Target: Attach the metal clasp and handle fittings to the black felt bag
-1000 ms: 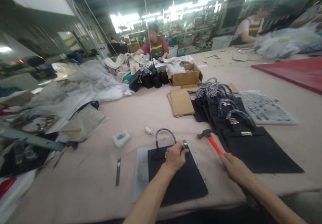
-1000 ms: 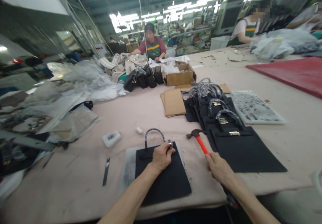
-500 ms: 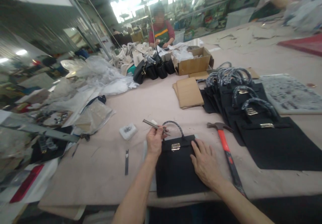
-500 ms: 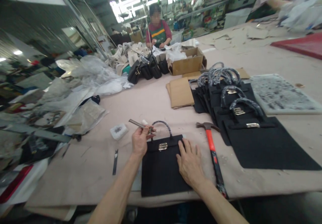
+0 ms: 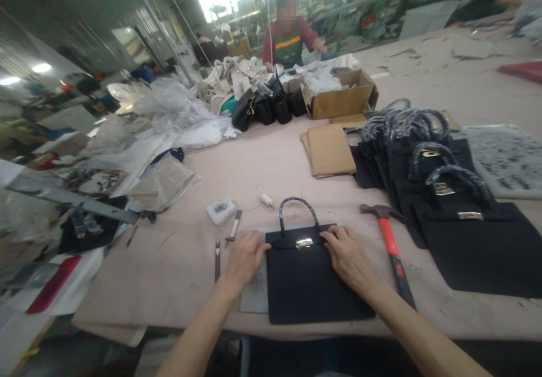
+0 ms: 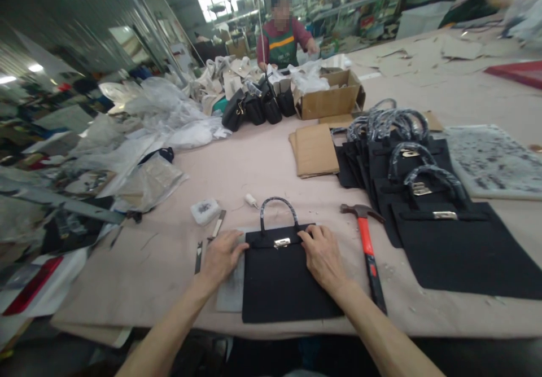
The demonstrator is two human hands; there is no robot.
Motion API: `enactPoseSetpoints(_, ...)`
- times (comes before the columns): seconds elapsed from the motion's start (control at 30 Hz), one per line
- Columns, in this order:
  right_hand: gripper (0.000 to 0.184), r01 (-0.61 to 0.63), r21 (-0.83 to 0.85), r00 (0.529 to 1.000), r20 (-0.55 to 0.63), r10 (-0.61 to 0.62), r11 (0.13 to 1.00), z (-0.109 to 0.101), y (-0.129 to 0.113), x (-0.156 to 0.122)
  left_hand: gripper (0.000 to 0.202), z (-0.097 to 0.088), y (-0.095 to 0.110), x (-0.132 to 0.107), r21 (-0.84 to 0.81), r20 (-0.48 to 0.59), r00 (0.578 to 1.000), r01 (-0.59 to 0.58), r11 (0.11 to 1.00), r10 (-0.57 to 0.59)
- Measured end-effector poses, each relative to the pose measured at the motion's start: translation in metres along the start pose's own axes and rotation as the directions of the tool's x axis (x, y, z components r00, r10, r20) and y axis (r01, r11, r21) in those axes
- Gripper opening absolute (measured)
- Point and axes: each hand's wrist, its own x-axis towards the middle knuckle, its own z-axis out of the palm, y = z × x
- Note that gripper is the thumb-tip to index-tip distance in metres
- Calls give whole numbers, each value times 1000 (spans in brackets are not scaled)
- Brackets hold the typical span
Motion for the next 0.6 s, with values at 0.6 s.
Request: enactPoseSetpoints(0.6, 34, 342, 337, 909, 117, -399, 877, -28, 48, 3, 38, 15, -22, 5, -253, -239, 699, -715, 652, 674)
